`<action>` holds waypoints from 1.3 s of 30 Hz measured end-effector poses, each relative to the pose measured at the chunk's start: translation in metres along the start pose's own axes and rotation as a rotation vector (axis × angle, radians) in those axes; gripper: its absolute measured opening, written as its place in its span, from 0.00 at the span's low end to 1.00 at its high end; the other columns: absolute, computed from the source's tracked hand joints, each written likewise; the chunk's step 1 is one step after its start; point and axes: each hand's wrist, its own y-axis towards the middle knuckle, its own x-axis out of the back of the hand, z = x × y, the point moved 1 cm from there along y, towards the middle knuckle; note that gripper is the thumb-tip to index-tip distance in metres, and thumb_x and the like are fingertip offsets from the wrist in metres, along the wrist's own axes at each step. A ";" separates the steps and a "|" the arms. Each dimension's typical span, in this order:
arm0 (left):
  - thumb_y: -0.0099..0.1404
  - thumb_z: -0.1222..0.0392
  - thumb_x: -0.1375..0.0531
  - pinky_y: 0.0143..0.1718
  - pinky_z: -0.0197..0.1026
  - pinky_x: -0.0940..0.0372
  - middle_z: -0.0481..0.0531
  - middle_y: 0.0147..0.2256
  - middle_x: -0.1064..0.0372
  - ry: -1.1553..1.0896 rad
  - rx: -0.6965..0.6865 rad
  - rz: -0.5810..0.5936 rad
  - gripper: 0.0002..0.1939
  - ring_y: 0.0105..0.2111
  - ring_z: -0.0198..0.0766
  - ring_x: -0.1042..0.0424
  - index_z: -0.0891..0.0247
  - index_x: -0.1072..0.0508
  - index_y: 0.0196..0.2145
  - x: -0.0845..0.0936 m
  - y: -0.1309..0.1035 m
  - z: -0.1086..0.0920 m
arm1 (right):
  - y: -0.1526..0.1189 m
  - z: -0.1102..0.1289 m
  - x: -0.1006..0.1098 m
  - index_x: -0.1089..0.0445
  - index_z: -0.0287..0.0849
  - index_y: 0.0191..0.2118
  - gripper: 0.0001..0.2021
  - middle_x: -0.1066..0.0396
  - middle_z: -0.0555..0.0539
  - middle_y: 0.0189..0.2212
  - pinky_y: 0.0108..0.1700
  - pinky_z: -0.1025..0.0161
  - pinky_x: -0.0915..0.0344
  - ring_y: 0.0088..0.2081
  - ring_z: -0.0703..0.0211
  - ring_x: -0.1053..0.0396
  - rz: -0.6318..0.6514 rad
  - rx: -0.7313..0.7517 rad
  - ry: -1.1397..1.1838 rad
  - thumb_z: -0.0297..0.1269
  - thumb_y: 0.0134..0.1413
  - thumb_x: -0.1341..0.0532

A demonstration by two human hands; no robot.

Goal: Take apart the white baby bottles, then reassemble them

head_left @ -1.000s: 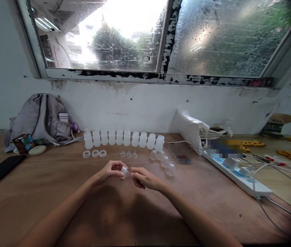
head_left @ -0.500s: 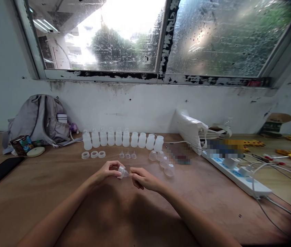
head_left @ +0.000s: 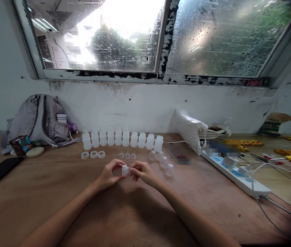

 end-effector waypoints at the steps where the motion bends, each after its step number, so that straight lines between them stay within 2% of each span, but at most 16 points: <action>1: 0.51 0.61 0.38 0.45 0.45 0.38 0.55 0.39 0.36 0.023 -0.018 -0.021 0.18 0.41 0.40 0.34 0.64 0.36 0.40 0.000 0.000 -0.001 | 0.000 0.001 0.000 0.37 0.36 0.28 0.16 0.33 0.51 0.19 0.21 0.67 0.36 0.18 0.67 0.35 -0.013 0.003 0.042 0.47 0.44 0.41; 5: 0.51 0.61 0.37 0.43 0.44 0.36 0.54 0.39 0.36 0.044 -0.026 -0.061 0.20 0.38 0.38 0.33 0.64 0.37 0.41 0.001 -0.001 0.000 | 0.000 0.006 0.001 0.35 0.35 0.28 0.16 0.31 0.48 0.20 0.27 0.64 0.33 0.23 0.63 0.31 -0.025 0.021 0.112 0.46 0.43 0.39; 10: 0.52 0.61 0.38 0.45 0.45 0.38 0.54 0.38 0.34 -0.060 0.043 -0.035 0.21 0.40 0.39 0.33 0.64 0.38 0.42 -0.003 0.001 0.011 | 0.000 0.010 0.003 0.34 0.36 0.26 0.16 0.31 0.48 0.20 0.27 0.63 0.33 0.23 0.61 0.31 -0.064 0.023 0.109 0.46 0.41 0.38; 14: 0.54 0.61 0.39 0.44 0.43 0.38 0.55 0.40 0.33 -0.084 0.041 0.016 0.21 0.41 0.40 0.32 0.64 0.40 0.44 -0.005 0.016 0.021 | 0.003 0.006 0.007 0.34 0.37 0.25 0.13 0.30 0.47 0.22 0.28 0.63 0.33 0.24 0.61 0.31 -0.169 0.085 0.026 0.44 0.43 0.39; 18: 0.54 0.66 0.41 0.41 0.38 0.37 0.56 0.45 0.35 0.383 0.104 0.136 0.25 0.42 0.39 0.33 0.63 0.41 0.49 0.001 0.050 0.028 | 0.007 0.000 0.018 0.34 0.39 0.26 0.11 0.30 0.47 0.21 0.29 0.62 0.33 0.25 0.60 0.32 -0.404 0.149 -0.083 0.42 0.45 0.40; 21: 0.55 0.70 0.45 0.40 0.40 0.37 0.58 0.43 0.35 0.577 0.155 0.122 0.24 0.41 0.41 0.33 0.64 0.42 0.51 0.002 0.088 0.033 | 0.009 -0.001 0.027 0.35 0.39 0.28 0.10 0.30 0.47 0.23 0.31 0.61 0.33 0.27 0.58 0.31 -0.527 0.159 -0.052 0.42 0.46 0.41; 26: 0.59 0.69 0.49 0.43 0.43 0.40 0.59 0.45 0.37 0.733 0.189 0.048 0.23 0.43 0.43 0.34 0.63 0.44 0.53 -0.013 0.156 0.040 | 0.009 -0.005 0.033 0.35 0.40 0.30 0.10 0.29 0.47 0.24 0.31 0.60 0.33 0.28 0.57 0.30 -0.573 0.141 -0.043 0.43 0.45 0.41; 29: 0.62 0.64 0.48 0.41 0.46 0.38 0.58 0.44 0.37 0.806 0.229 0.002 0.18 0.41 0.41 0.34 0.65 0.40 0.50 -0.023 0.179 0.045 | 0.008 -0.011 0.034 0.35 0.40 0.30 0.11 0.29 0.46 0.24 0.29 0.60 0.33 0.28 0.56 0.30 -0.554 0.112 -0.085 0.43 0.45 0.41; 31: 0.62 0.60 0.47 0.39 0.46 0.37 0.55 0.42 0.36 0.840 0.242 -0.025 0.14 0.39 0.39 0.34 0.66 0.37 0.46 -0.026 0.184 0.048 | 0.008 -0.014 0.035 0.35 0.40 0.30 0.10 0.29 0.46 0.24 0.28 0.61 0.34 0.28 0.55 0.30 -0.544 0.104 -0.124 0.42 0.45 0.42; 34: 0.62 0.59 0.48 0.36 0.43 0.35 0.54 0.41 0.37 0.867 0.192 -0.062 0.10 0.36 0.38 0.33 0.66 0.33 0.39 -0.027 0.178 0.046 | 0.008 -0.016 0.041 0.35 0.41 0.31 0.10 0.29 0.45 0.26 0.28 0.61 0.34 0.29 0.55 0.30 -0.556 0.098 -0.177 0.42 0.46 0.42; 36: 0.62 0.59 0.48 0.35 0.42 0.36 0.54 0.41 0.40 0.872 0.119 -0.088 0.08 0.37 0.39 0.34 0.64 0.32 0.36 -0.025 0.170 0.039 | 0.009 -0.018 0.044 0.35 0.42 0.31 0.09 0.29 0.46 0.26 0.27 0.62 0.34 0.29 0.56 0.30 -0.574 0.096 -0.194 0.42 0.46 0.43; 39: 0.62 0.58 0.49 0.40 0.41 0.37 0.54 0.44 0.44 0.865 0.007 -0.127 0.08 0.42 0.40 0.37 0.61 0.34 0.37 -0.016 0.153 0.022 | 0.010 -0.021 0.047 0.35 0.41 0.31 0.09 0.29 0.46 0.27 0.27 0.63 0.34 0.28 0.57 0.30 -0.587 0.087 -0.178 0.42 0.46 0.43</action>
